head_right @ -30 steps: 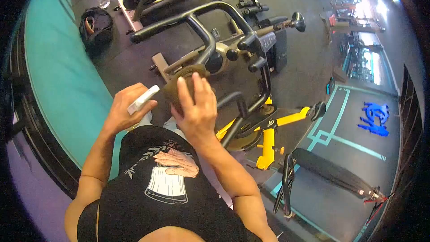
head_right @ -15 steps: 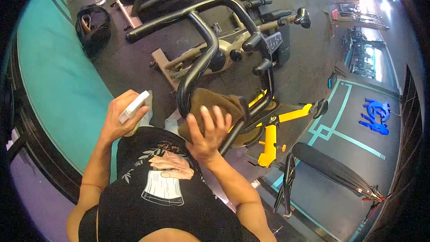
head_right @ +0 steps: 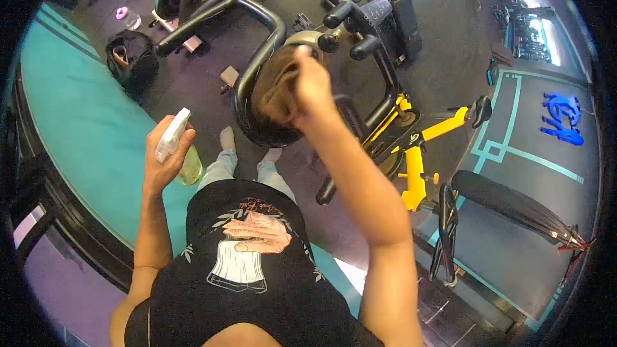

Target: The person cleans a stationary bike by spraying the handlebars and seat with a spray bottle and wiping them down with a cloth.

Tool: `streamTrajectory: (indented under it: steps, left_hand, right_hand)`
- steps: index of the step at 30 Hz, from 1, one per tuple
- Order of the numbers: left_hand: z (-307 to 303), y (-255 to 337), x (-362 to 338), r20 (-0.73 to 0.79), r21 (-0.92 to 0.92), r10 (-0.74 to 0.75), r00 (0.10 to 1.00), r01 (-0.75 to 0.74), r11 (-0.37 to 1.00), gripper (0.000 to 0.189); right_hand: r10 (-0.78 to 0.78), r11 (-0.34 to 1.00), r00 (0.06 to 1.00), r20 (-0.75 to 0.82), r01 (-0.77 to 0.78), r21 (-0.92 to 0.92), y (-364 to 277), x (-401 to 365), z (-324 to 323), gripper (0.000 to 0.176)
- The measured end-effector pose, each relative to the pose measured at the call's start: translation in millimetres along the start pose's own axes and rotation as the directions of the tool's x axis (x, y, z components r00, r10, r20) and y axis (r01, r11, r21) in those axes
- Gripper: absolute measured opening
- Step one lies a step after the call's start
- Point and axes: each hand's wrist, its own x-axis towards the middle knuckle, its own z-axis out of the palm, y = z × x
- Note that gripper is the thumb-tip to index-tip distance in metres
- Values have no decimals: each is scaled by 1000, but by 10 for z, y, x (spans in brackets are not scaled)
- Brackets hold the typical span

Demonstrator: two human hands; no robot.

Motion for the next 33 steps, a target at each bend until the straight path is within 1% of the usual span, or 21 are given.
streamTrajectory:
  steps: [1, 3, 5, 6, 7, 9, 11, 13, 14, 15, 17, 19, 20, 22, 23, 24, 25, 26, 28, 30, 33]
  left_hand:
    - [-13, 31, -28, -8, 11, 8, 1000, -8, 1000, 19]
    - [-22, 81, -107, -61, 14, -29, 998, 30, 999, 19]
    - [-10, 86, -186, -102, 7, -41, 994, 42, 999, 19]
    - [4, 80, -229, -130, -13, -56, 990, 55, 998, 19]
    - [13, 78, -272, -141, -8, -51, 989, 50, 999, 19]
    - [46, 73, -320, -153, -11, -71, 986, 70, 997, 18]
    - [127, 29, -353, -157, -25, -55, 986, 52, 998, 19]
    - [194, 5, -325, -144, -30, -47, 988, 44, 999, 20]
    - [231, 6, -322, -133, -37, -81, 988, 77, 996, 20]
    - [269, 15, -342, -118, -43, -118, 986, 114, 993, 19]
    - [332, 43, -320, -114, -21, -106, 988, 104, 994, 20]
    - [364, 91, -275, -121, -3, -102, 987, 102, 995, 20]
    - [370, 110, -280, -122, -15, -108, 987, 107, 994, 20]
    - [353, 129, -242, -134, -25, -115, 984, 112, 993, 20]
    - [336, 144, -243, -147, -14, -112, 983, 111, 994, 21]
    - [318, 149, -273, -154, -2, -112, 982, 113, 994, 21]
    - [304, 123, -295, -152, 1, -122, 981, 123, 992, 21]
    - [288, 82, -280, -165, 10, -112, 980, 115, 993, 21]
    - [267, 26, -258, -168, 21, -98, 981, 103, 994, 21]
    - [251, -3, -245, -127, -13, -127, 984, 126, 992, 22]
    - [298, -21, -193, -189, -10, -75, 979, 75, 997, 16]
  right_hand:
    - [116, 975, 993, -38, -106, 194, -90, 34, -2, 52]
    - [-3, 953, 990, 142, -40, 300, -24, 87, -18, 60]
    - [134, 948, 988, 80, -104, -302, 86, 73, 95, 69]
    - [165, 933, 944, 285, -56, -356, 28, 37, 69, 66]
    - [160, 933, 942, 295, -47, -357, 18, 74, 10, 66]
    - [314, 879, 771, 554, -16, -476, -79, 92, -19, 55]
    - [177, 849, 711, 681, 239, -471, 2, 117, -78, 56]
    - [-365, 419, 694, 621, 718, -556, 455, 296, -240, 63]
    - [-256, 369, 828, 498, 560, -742, 186, -229, -100, 73]
    - [-290, 282, 784, 549, 618, -734, 99, -556, -86, 64]
    - [-503, -75, 403, 765, 861, -503, 421, -667, -334, 59]
    - [-520, -319, 200, 830, 856, -406, 500, -990, -511, 54]
    - [-507, -238, 191, 840, 906, -350, 593, -1044, -705, 50]
    - [-656, 431, 495, 570, 865, -256, 666, -1165, -999, 44]
    - [-653, 533, 613, 445, 789, -306, 579, -1199, -1232, 39]
    - [-504, 778, 854, 132, 515, -360, 249, -1282, -1203, 39]
    - [-598, 784, 801, -15, 581, -217, 392, -1034, -1472, 34]
    - [-692, 712, 719, 58, 694, -104, -28, -1138, -1257, 31]
    - [-587, 607, 692, 420, 720, -338, -203, -1023, -1167, 39]
    - [-680, 40, 324, 657, 912, -408, -305, -794, -466, 55]
    - [-610, -343, 402, 683, 643, -685, 437, -569, 305, 59]
